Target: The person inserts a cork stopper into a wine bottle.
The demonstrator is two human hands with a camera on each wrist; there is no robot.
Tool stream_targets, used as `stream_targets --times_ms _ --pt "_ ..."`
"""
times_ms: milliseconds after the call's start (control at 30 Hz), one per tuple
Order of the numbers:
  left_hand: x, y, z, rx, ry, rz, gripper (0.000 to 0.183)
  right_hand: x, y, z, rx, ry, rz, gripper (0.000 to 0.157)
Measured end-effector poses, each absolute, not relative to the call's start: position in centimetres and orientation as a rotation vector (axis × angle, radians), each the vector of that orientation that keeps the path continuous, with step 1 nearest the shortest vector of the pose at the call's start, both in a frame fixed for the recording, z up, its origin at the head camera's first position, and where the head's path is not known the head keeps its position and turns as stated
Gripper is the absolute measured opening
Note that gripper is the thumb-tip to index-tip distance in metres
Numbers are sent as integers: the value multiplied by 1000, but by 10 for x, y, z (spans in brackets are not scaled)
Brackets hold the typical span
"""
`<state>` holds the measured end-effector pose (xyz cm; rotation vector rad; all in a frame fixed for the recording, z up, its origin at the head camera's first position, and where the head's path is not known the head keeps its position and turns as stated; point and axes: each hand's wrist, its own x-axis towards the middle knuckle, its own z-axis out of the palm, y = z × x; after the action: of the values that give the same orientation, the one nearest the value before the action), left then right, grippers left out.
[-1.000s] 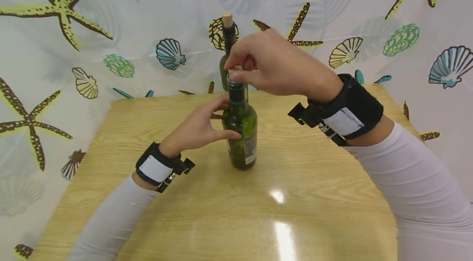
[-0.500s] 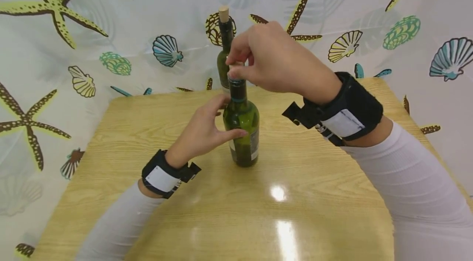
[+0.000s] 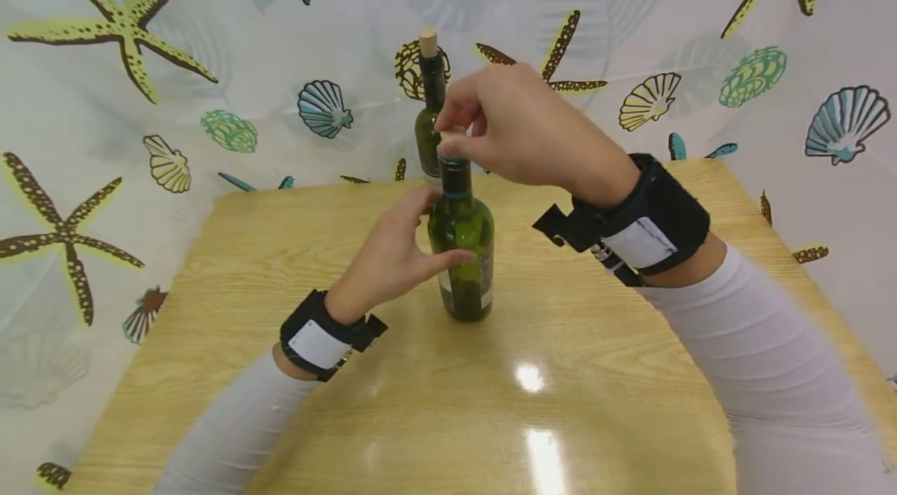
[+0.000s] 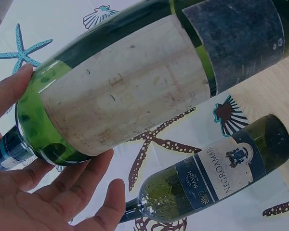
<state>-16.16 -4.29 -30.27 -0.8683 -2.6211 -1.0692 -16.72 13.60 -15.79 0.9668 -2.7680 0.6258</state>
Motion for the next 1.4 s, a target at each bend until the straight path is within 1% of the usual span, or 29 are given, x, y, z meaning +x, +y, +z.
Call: stream_targets --times_ms 67,133,333,400,500,633,800,867,933,1033,1067,1133,1233,1400 --pt "-162 -42 -304 -875 -2622 -1095 66 -166 138 -163 936 -2750 679 14" --pt "-162 -43 -305 -882 -2617 -1139 67 -166 140 -170 915 -2704 757 20" --pt "-166 -48 -309 -880 -2624 -1347 73 -163 157 -203 909 -2569 1025 49" --pt "-168 -50 -309 -882 -2626 -1445 72 -161 165 -219 904 -2600 1061 54" --pt "-169 -54 -310 -899 -2621 -1527 65 -159 170 -248 923 -2662 1098 57" --pt "-164 -55 -311 -881 -2612 -1422 61 -150 165 -280 986 -2634 1064 68" --pt "-154 -50 -311 -743 -2589 -1097 66 -139 147 -305 968 -2543 884 85" --pt "-152 -50 -312 -707 -2600 -1016 64 -138 141 -312 951 -2516 840 86" --pt "-152 -52 -311 -706 -2620 -1012 58 -139 140 -315 953 -2502 837 84" --pt "-155 -59 -309 -789 -2619 -1148 47 -145 146 -314 986 -2526 891 78" --pt "-157 -61 -309 -829 -2610 -1201 46 -147 148 -313 1003 -2549 905 78" --pt "-161 -64 -308 -929 -2592 -1297 48 -152 155 -309 1040 -2607 936 79" --pt "-165 -64 -309 -1028 -2597 -1407 58 -156 164 -303 1099 -2682 937 78" --pt "-162 -55 -311 -1001 -2598 -1439 65 -152 171 -305 1125 -2624 896 85"
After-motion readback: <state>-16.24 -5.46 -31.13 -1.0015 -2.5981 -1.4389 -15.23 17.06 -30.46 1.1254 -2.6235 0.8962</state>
